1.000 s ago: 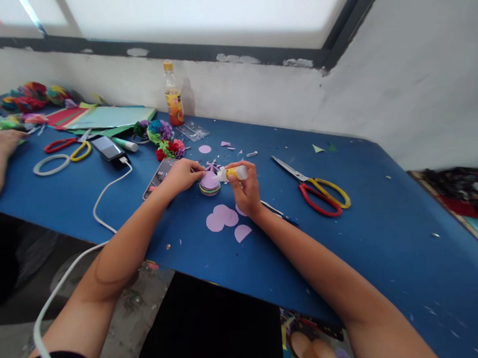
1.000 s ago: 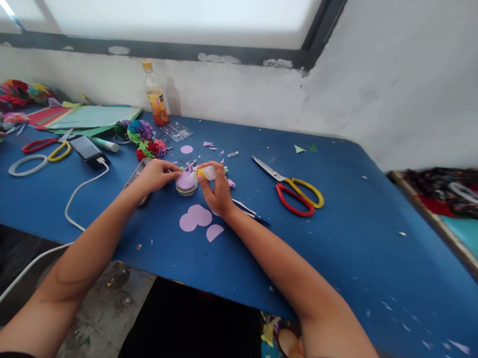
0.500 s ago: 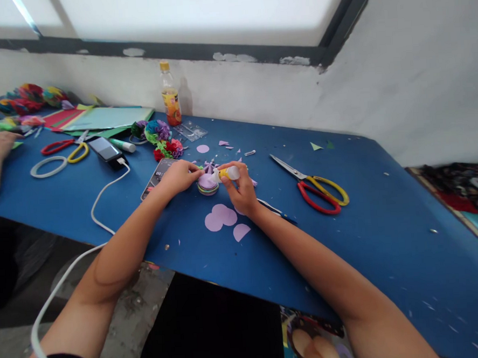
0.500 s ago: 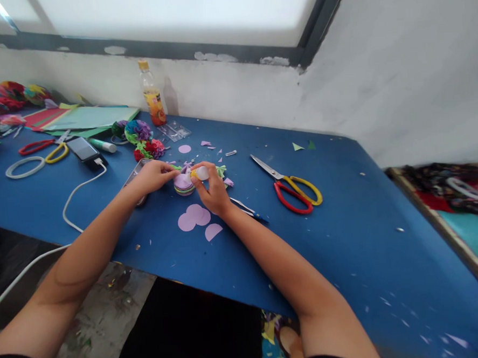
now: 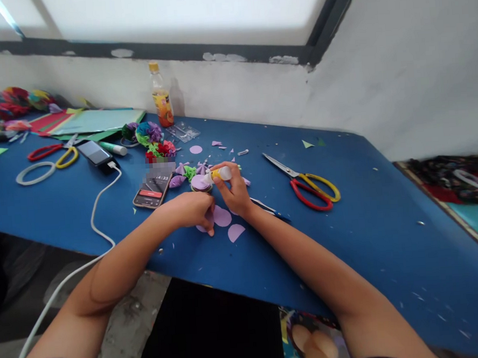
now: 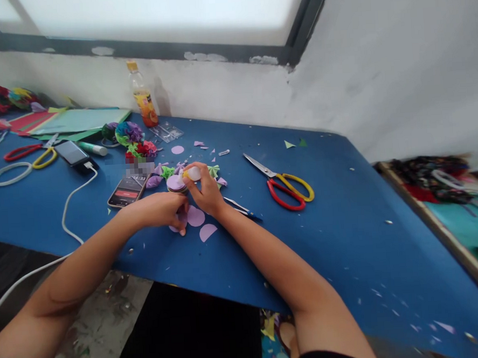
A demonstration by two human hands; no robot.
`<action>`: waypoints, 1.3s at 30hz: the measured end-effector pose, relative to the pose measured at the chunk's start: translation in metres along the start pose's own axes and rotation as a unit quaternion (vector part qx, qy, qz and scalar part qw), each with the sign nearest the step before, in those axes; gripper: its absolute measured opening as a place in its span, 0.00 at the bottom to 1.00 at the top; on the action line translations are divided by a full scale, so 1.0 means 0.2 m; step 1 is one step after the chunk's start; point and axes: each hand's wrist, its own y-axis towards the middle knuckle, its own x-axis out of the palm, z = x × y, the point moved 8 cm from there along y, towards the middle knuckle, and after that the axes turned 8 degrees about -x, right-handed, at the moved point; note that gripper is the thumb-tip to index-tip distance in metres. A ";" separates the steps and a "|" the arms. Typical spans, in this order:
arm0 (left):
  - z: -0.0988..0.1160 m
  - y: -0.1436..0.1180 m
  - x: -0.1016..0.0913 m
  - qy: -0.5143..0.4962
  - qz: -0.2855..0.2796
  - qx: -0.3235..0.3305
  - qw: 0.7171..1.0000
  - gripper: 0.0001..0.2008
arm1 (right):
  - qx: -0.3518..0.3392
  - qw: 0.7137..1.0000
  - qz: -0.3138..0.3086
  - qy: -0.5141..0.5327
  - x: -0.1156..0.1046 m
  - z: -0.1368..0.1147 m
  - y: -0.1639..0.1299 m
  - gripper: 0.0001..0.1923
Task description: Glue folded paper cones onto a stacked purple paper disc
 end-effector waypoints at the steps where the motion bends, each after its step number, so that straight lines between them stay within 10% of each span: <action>1: -0.01 0.00 0.00 0.005 -0.006 -0.008 1.000 0.20 | -0.002 1.000 0.001 -0.002 0.00 0.00 0.00 0.10; 15: -0.05 -0.02 -0.06 -0.219 -0.052 0.078 0.971 0.07 | -0.034 0.998 -0.006 -0.043 0.00 -0.02 0.00 0.11; 18: -0.14 -0.02 -0.27 -0.374 0.113 0.111 0.914 0.05 | -0.039 0.999 0.001 -0.038 0.00 -0.03 0.00 0.11; 21: -0.33 -0.07 -0.42 -0.510 0.319 0.057 0.797 0.05 | -0.040 0.999 0.000 -0.029 0.00 -0.03 0.00 0.10; 25: -0.46 -0.11 -0.45 -0.569 0.419 -0.020 0.708 0.06 | -0.032 0.999 0.000 -0.020 0.01 -0.02 0.00 0.10; 39: -0.49 -0.08 -0.42 -0.572 0.421 -0.063 0.701 0.06 | -0.027 0.999 -0.009 -0.020 0.01 0.00 -0.01 0.12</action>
